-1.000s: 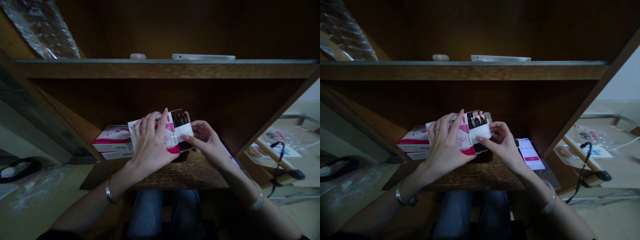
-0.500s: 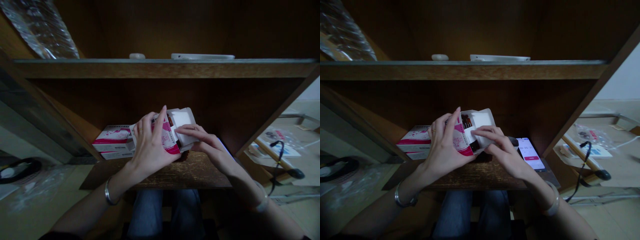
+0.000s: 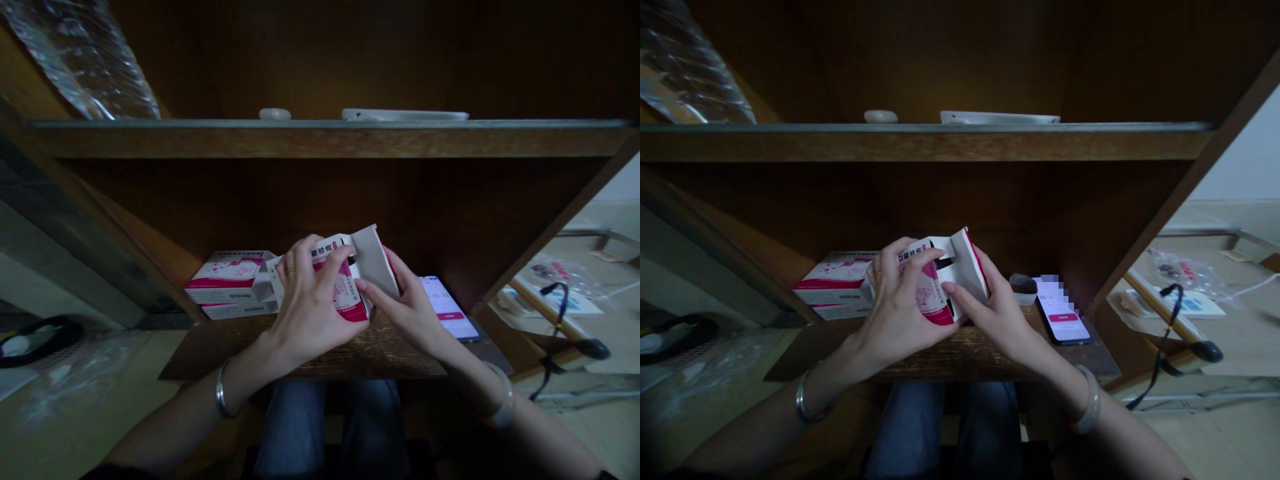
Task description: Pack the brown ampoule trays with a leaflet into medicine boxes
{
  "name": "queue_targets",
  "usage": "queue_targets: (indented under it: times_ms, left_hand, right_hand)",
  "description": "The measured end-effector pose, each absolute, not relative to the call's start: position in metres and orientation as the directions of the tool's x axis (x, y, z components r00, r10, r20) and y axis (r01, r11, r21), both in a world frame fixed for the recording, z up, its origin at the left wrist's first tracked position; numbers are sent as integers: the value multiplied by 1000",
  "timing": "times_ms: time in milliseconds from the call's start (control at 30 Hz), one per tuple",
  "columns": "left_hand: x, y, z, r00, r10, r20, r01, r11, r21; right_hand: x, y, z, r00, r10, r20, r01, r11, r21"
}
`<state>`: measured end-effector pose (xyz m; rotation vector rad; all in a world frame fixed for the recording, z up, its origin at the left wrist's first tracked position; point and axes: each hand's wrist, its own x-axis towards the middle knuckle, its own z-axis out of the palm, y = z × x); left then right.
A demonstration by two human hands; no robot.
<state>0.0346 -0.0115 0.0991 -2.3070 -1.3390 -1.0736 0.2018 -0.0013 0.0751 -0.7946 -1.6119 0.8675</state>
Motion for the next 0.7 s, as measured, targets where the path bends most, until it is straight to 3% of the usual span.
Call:
queue_targets:
  times_ms: [300, 700]
  left_hand:
    - [42, -13, 97, 317, 600, 735, 795, -590, 139]
    - [47, -1, 96, 408, 582, 703, 763, -640, 87]
  right_hand:
    - [193, -17, 68, -284, 851, 442, 22, 467, -884]
    - [192, -14, 69, -326, 818, 475, 248, 559, -791]
